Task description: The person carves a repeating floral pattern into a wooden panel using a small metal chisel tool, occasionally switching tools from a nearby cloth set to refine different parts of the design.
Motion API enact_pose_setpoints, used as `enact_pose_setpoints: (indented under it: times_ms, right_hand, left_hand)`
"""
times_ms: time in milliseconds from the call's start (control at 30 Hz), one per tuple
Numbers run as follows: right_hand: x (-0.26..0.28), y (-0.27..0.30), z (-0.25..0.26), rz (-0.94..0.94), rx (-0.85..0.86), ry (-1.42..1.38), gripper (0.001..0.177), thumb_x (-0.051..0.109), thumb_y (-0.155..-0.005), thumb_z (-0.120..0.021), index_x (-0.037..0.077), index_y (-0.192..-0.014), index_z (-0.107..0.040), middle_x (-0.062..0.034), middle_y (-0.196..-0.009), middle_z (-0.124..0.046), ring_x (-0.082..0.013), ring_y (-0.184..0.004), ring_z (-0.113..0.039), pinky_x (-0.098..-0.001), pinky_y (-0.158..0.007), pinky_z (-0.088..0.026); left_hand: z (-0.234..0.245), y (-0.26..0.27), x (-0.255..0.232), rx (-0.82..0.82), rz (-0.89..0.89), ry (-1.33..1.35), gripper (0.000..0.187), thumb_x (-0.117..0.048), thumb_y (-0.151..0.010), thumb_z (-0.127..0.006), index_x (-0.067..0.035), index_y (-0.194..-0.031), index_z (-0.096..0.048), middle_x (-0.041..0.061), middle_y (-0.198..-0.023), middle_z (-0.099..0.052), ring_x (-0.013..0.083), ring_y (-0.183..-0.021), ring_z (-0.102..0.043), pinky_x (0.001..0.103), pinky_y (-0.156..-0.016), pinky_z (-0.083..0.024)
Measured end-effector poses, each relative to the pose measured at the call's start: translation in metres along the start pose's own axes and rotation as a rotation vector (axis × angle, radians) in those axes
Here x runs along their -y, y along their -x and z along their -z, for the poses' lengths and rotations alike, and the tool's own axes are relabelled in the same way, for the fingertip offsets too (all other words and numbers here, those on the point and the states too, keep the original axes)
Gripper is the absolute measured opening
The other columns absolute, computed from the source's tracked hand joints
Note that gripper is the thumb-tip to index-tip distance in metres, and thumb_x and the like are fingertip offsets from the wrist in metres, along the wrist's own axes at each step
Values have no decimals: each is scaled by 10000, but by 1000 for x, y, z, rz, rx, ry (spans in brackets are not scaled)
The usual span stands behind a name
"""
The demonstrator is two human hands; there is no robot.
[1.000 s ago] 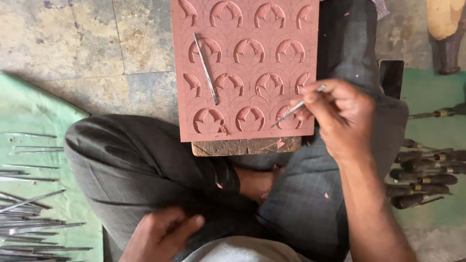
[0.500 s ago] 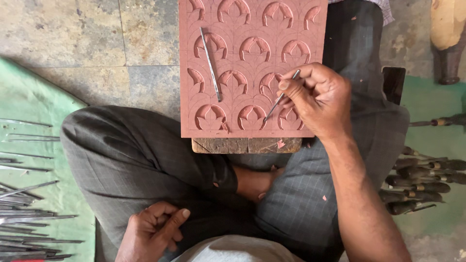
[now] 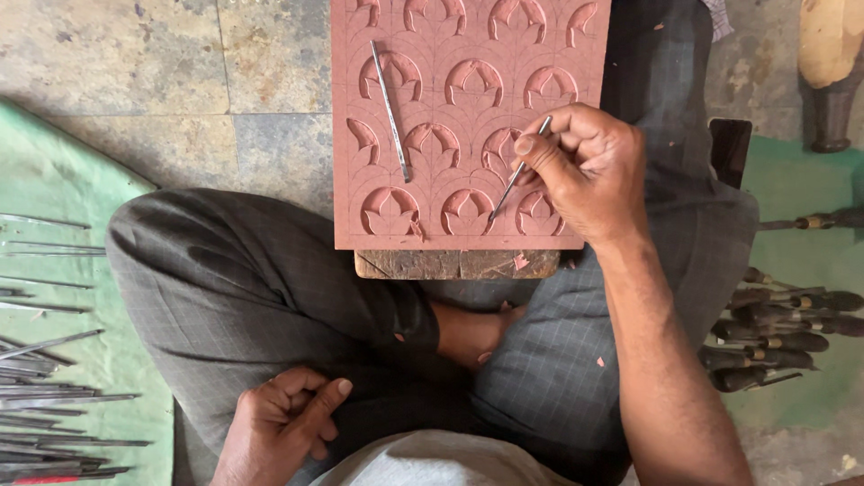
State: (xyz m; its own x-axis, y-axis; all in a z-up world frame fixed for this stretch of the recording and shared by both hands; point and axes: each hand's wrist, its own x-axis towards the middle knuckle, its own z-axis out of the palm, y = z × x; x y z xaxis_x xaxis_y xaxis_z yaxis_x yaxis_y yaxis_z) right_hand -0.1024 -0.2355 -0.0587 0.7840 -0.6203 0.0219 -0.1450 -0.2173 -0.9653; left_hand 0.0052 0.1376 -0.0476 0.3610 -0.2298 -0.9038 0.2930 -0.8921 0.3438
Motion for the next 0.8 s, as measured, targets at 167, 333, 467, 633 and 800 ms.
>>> enact_pose_setpoints:
  times_ms: [167, 333, 467, 633, 800]
  right_hand:
    - [-2, 1, -6, -110, -26, -84, 70, 32, -1011, -711, -17, -972, -681, -95, -766, -716, -128, -617, -704, -263, -521, -602]
    - [1, 11, -4, -124, -59, -227, 56, 15, -1017, -703, -18, -989, -667, -110, -805, -711, -151, -647, -701, -302, -572, -614]
    - [9, 23, 3, -117, -173, -502, 48, 5, -1009, -701, -2, -983, -663, -105, -830, -706, -183, -694, -726, -349, -594, -646]
    - [1, 18, 1, -80, -245, -293, 73, 15, -1043, -694, -3, -983, -656, -99, -824, -707, -172, -665, -715, -325, -593, -634]
    - [-1, 22, 1, -124, -240, -405, 66, 3, -1033, -698, 5, -979, -661, -95, -816, -706, -170, -663, -715, -335, -605, -633]
  left_hand:
    - [-1, 2, -3, -1, 2, 31, 336, -317, -885, -799, 14, -831, -778, 114, -529, -707, 151, -409, -609, 304, -428, -493]
    - [-2, 2, -5, -3, -5, 29, 344, -321, -883, -800, 15, -813, -773, 115, -526, -704, 149, -407, -603, 302, -423, -490]
    - [0, 0, -7, 10, 34, 10, 351, -336, -889, -796, 6, -813, -780, 114, -531, -707, 150, -413, -611, 301, -429, -501]
    - [0, 0, -8, 10, 21, 13, 351, -341, -886, -801, 1, -814, -774, 109, -530, -707, 153, -412, -608, 305, -432, -495]
    - [-2, -2, -5, 11, 56, 49, 363, -328, -897, -802, 26, -824, -769, 130, -543, -699, 168, -416, -587, 322, -435, -471]
